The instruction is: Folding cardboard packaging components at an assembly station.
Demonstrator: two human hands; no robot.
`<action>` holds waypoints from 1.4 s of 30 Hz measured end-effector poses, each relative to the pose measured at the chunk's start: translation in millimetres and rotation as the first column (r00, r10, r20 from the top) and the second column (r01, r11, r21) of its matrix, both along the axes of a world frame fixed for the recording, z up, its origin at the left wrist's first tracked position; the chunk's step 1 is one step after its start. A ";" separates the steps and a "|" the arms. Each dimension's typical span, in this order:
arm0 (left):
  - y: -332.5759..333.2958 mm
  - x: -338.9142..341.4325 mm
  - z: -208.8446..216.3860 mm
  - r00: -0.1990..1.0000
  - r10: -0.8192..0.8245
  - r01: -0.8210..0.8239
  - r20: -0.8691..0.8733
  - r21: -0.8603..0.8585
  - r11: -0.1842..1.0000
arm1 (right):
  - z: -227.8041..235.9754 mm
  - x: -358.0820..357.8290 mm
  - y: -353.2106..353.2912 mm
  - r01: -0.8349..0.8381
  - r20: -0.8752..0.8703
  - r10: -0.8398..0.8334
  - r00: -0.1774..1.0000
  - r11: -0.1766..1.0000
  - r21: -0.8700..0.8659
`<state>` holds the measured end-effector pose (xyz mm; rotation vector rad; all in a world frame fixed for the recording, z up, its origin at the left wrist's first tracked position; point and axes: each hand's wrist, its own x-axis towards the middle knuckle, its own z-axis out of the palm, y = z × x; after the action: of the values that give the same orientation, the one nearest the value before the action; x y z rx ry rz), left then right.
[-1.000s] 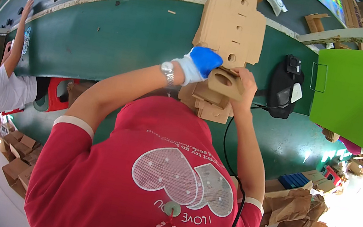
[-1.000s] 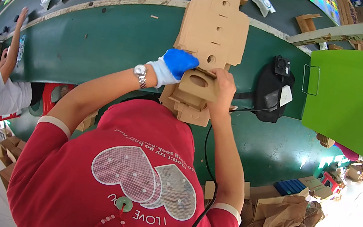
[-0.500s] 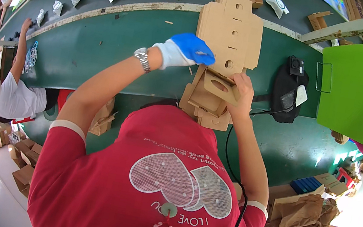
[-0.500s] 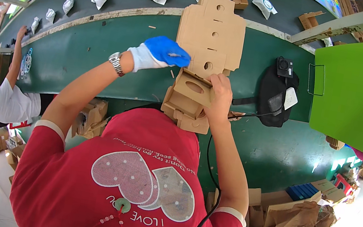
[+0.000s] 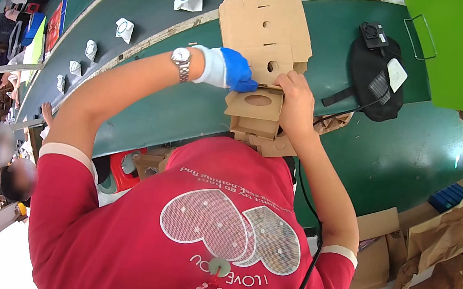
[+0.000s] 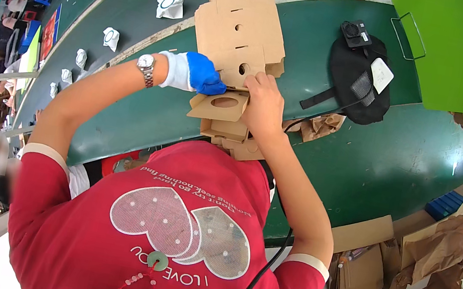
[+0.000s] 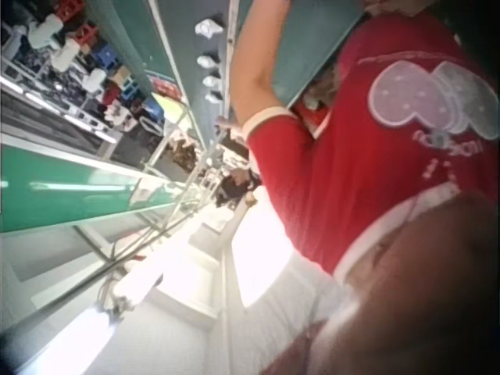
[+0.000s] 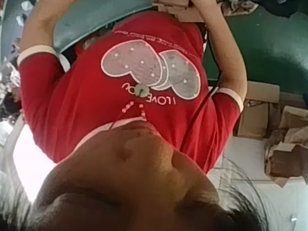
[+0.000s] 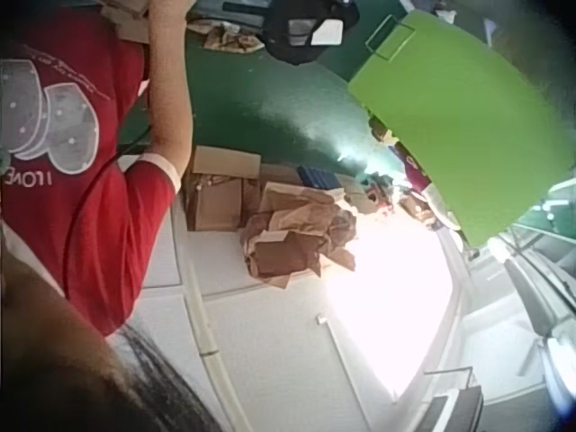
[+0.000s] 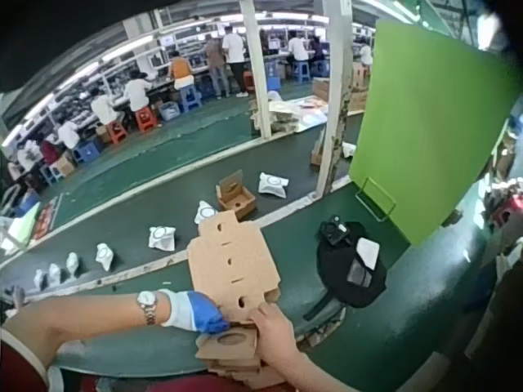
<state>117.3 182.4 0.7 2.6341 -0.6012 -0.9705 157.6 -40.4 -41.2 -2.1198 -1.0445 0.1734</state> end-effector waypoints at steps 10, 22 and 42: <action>-17.6 8.5 1.7 0.987 -0.148 0.135 0.064 0.182 0.974 | 2.8 10.5 1.0 -0.101 0.037 0.107 0.994 0.986 -0.132; -18.4 -139.5 -44.3 0.565 0.814 -0.612 -0.133 -0.730 0.305 | 21.1 1.8 35.2 0.138 -0.411 -0.141 0.901 0.990 -0.036; 269.3 -134.0 -119.8 -0.269 0.522 -0.101 -0.809 -0.516 -0.851 | 27.5 -18.6 -23.8 0.307 -0.370 -0.249 0.895 0.945 0.108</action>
<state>-16.7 451.8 -119.2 0.7133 0.9699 0.7028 139.1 -64.2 -13.7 -1.9676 -0.5177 0.3035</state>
